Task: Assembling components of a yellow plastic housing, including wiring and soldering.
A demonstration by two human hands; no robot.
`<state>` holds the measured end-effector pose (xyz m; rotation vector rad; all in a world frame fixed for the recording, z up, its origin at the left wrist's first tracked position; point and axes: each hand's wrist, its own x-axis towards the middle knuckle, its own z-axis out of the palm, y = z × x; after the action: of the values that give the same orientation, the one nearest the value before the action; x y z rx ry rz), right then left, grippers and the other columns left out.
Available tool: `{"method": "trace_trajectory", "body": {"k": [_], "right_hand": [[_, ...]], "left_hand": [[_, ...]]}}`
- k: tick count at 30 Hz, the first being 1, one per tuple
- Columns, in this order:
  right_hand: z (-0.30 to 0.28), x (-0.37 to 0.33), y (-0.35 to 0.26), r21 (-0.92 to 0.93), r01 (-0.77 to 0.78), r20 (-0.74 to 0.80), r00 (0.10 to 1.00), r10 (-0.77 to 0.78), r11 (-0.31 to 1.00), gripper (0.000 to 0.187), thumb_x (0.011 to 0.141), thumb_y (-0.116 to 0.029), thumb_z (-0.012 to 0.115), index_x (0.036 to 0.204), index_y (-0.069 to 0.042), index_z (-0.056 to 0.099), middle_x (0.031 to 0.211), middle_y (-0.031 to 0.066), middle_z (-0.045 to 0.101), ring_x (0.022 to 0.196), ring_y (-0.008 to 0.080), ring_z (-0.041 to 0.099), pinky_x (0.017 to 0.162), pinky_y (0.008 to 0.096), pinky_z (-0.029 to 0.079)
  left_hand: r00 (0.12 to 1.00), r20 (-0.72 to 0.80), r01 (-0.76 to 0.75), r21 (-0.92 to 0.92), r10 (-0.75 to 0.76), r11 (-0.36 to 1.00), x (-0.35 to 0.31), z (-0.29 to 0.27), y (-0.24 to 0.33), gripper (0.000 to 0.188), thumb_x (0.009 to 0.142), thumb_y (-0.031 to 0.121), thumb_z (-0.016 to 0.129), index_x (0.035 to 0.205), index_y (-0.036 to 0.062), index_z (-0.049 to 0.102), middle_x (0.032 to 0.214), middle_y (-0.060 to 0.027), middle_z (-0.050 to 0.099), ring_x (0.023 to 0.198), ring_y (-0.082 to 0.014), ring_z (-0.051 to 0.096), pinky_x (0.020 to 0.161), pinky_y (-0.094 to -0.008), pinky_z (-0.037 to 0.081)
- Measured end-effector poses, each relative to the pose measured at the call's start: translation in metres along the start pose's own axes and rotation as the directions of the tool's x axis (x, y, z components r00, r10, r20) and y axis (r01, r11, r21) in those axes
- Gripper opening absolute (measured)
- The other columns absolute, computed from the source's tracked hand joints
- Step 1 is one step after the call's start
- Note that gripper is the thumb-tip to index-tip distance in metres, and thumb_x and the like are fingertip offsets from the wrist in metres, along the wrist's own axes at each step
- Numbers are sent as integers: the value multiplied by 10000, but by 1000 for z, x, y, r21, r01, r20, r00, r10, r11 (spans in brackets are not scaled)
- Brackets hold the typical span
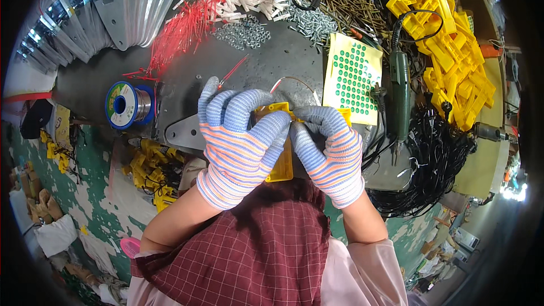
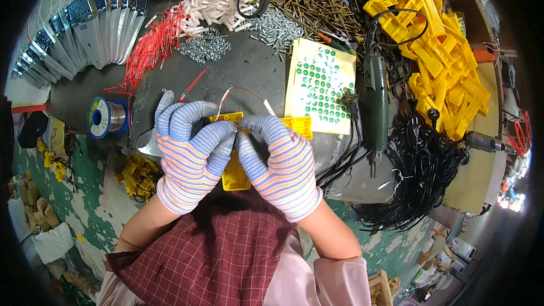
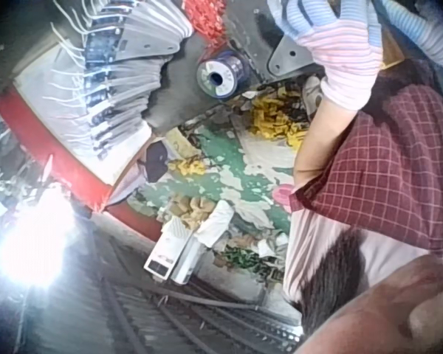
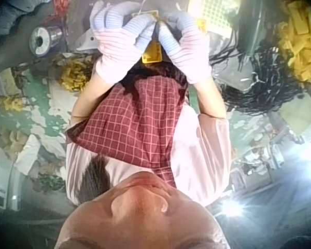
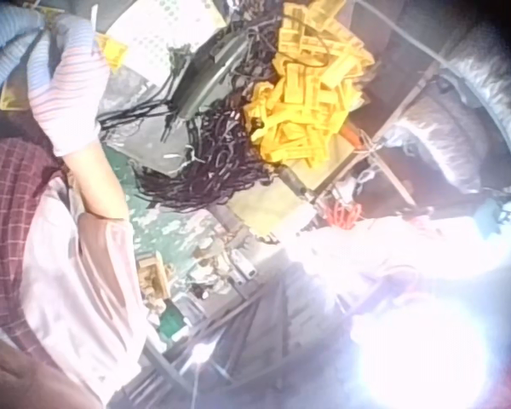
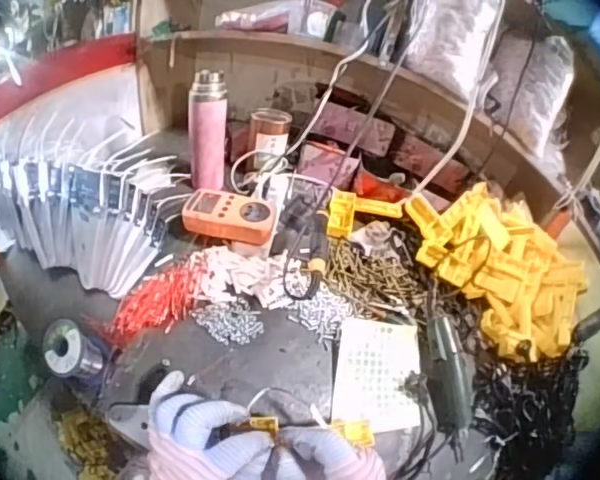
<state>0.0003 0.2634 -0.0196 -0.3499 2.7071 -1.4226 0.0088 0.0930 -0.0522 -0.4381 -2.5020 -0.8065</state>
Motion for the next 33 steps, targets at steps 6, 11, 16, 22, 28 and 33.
{"method": "trace_trajectory", "body": {"k": [6,11,16,22,28,33], "right_hand": [[-2,1,-2,78,-58,42,998,55,995,128,861,-81,673,971,-26,636,777,142,686,698,271,696,631,337,531],[-1,2,-8,-33,-56,46,997,58,998,133,849,-116,687,946,-42,635,745,134,673,669,276,677,637,347,533],[-13,11,5,-544,447,100,875,-474,710,224,806,-205,697,946,-39,643,682,131,644,617,309,643,608,387,530],[-44,63,-19,71,-644,595,640,486,761,264,791,-204,688,854,52,685,639,150,647,550,180,639,536,345,509],[-41,47,-15,-160,-91,460,874,156,983,178,802,-194,654,846,-24,686,688,114,666,594,254,658,543,344,521],[-43,32,-2,-502,789,543,606,-581,355,192,795,-253,650,890,-89,617,701,107,612,637,301,623,526,429,463]], "left_hand": [[999,-14,-37,94,39,995,-2,4,0,215,708,223,737,916,232,685,949,30,602,951,-213,553,1070,-546,326],[993,-46,-102,197,113,975,-7,6,2,205,750,220,720,945,162,691,870,-1,609,906,-228,557,1050,-529,351],[996,75,-53,94,46,994,4,3,-2,198,750,191,663,947,199,681,870,11,616,881,-200,590,1024,-521,368],[984,10,-177,150,178,973,-4,3,-5,205,713,195,682,918,203,686,818,28,626,834,-183,596,1047,-545,367],[982,14,-191,121,191,974,8,3,-6,178,682,198,720,852,174,676,864,5,600,862,-214,570,1054,-554,355],[938,344,133,-266,-35,955,20,-6,-6,188,697,238,727,860,148,701,1089,-90,591,1047,-306,561,1087,-575,300]]}}
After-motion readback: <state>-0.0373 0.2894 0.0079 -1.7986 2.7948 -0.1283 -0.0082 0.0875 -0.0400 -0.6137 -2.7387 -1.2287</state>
